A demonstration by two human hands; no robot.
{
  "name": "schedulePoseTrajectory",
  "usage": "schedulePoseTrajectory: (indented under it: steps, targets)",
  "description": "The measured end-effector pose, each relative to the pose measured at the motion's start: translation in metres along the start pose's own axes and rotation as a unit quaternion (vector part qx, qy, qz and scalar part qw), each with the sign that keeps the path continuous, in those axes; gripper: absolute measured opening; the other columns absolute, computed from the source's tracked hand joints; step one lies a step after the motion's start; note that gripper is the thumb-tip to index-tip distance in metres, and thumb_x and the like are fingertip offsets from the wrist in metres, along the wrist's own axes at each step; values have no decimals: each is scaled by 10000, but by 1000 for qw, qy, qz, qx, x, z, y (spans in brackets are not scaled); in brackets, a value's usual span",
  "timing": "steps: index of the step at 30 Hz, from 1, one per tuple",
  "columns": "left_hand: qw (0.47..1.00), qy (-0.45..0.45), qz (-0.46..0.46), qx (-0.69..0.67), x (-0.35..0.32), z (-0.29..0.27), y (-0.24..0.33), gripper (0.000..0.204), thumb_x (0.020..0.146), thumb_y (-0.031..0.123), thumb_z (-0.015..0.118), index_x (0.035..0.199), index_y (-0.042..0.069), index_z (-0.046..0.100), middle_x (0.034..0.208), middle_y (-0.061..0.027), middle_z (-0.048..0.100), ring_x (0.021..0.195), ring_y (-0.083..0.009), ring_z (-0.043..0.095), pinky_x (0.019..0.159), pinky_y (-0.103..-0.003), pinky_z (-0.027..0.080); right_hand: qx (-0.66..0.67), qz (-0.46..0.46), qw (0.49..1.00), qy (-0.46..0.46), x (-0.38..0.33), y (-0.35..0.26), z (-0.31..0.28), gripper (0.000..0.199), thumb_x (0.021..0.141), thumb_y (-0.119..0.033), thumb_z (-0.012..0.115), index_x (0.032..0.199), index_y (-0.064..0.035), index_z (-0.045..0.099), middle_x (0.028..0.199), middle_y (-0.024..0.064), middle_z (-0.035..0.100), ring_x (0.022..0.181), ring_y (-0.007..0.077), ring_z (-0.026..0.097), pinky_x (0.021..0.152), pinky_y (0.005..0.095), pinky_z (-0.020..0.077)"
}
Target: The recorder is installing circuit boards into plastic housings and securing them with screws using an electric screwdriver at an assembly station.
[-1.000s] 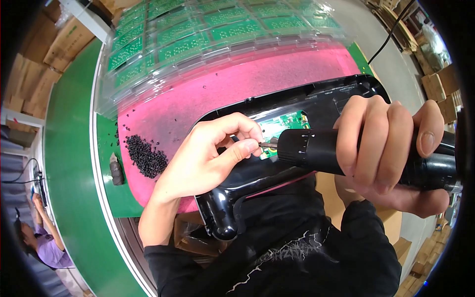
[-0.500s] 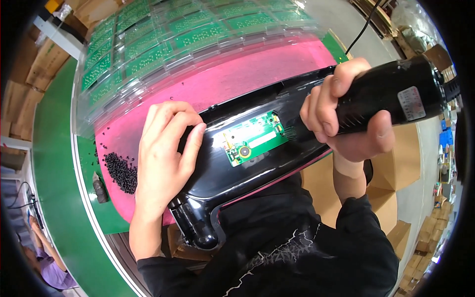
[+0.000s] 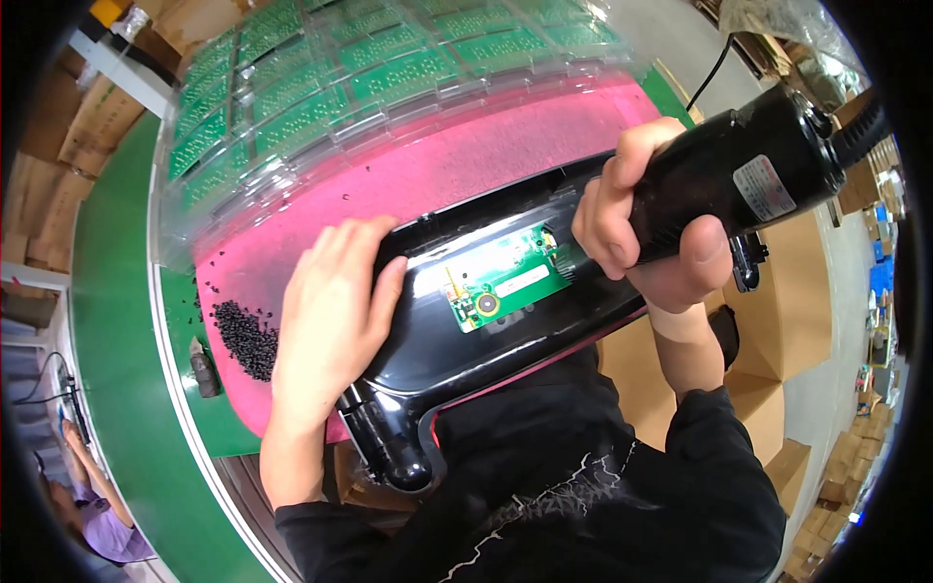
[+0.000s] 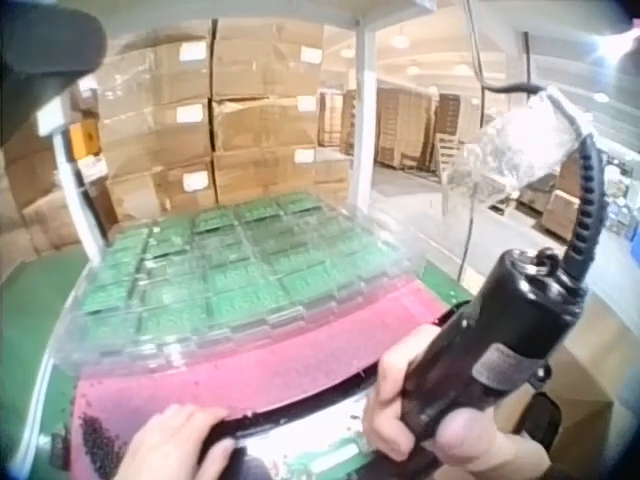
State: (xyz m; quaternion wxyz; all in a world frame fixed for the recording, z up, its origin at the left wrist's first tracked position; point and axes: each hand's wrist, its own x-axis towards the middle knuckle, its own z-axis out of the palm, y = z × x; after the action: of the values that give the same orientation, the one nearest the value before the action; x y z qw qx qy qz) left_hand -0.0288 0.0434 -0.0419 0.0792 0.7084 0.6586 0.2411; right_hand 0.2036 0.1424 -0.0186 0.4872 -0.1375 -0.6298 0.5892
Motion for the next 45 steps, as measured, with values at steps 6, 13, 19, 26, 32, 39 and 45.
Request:
schedulePoseTrajectory:
  steps: [6, 13, 19, 26, 32, 39, 45]
  targets:
    - [999, -23, 22, -3, -5, 0, -1, 186, 878, 145, 641, 998, 8, 602, 917, -162, 609, 883, -362, 620, 764, -447, 510, 207, 146, 962, 99, 8, -14, -26, 346, 965, -369, 573, 1069, -48, 499, 704, -6, 496, 591, 121, 507, 643, 287, 433]
    - [998, -66, 21, 0, -7, 0, 8, 200, 871, 180, 664, 825, -8, 616, 811, -163, 595, 785, -401, 611, 663, -473, 490, 266, 144, 932, 200, -1, -27, -61, 275, 940, -171, 596, 1130, 5, 505, 1137, 147, 571, 1088, 257, 566, 1015, 562, 468]
    - [996, 10, 27, -85, -17, -18, 12, 140, 831, 91, 706, 942, 7, 704, 846, -148, 657, 700, -357, 645, 617, -400, 504, 107, -106, 952, 265, -47, -56, -109, 312, 953, -119, 529, 1252, -37, 493, 1249, 85, 523, 1081, 186, 501, 889, 354, 439]
    - [957, 271, -32, 102, -129, -79, -5, 299, 867, -7, 579, 1148, -90, 639, 1133, -202, 655, 1053, -334, 629, 920, -383, 494, -407, -210, 708, 538, -122, -49, -253, 269, 894, 6, 571, 1156, -15, 515, 1093, 53, 520, 949, 127, 499, 865, 290, 432]
    - [860, 421, -162, 238, -164, -76, -67, 170, 895, 168, 710, 985, 26, 741, 922, -138, 696, 819, -251, 594, 731, -448, 495, -599, 103, 500, 617, -279, 92, -380, 398, 754, -113, 667, 1109, -25, 509, 1086, 181, 510, 1064, 341, 491, 947, 445, 422]
    - [910, 345, -76, 215, -163, -75, -148, 199, 912, 219, 685, 1000, 50, 741, 945, -134, 688, 839, -267, 600, 743, -457, 495, -400, 613, 365, 575, -418, 169, -348, 717, 793, -326, 731, 1385, -108, 390, 1415, 154, 368, 1346, 343, 337, 1080, 490, 348]
    - [920, 309, -50, 237, -177, -89, -203, 225, 927, 263, 663, 1014, 70, 742, 965, -130, 680, 857, -280, 604, 753, -464, 495, -288, 749, 334, 495, -493, 179, -335, 807, 800, -377, 727, 1454, -98, 344, 1484, 158, 360, 1403, 324, 305, 1113, 484, 316]
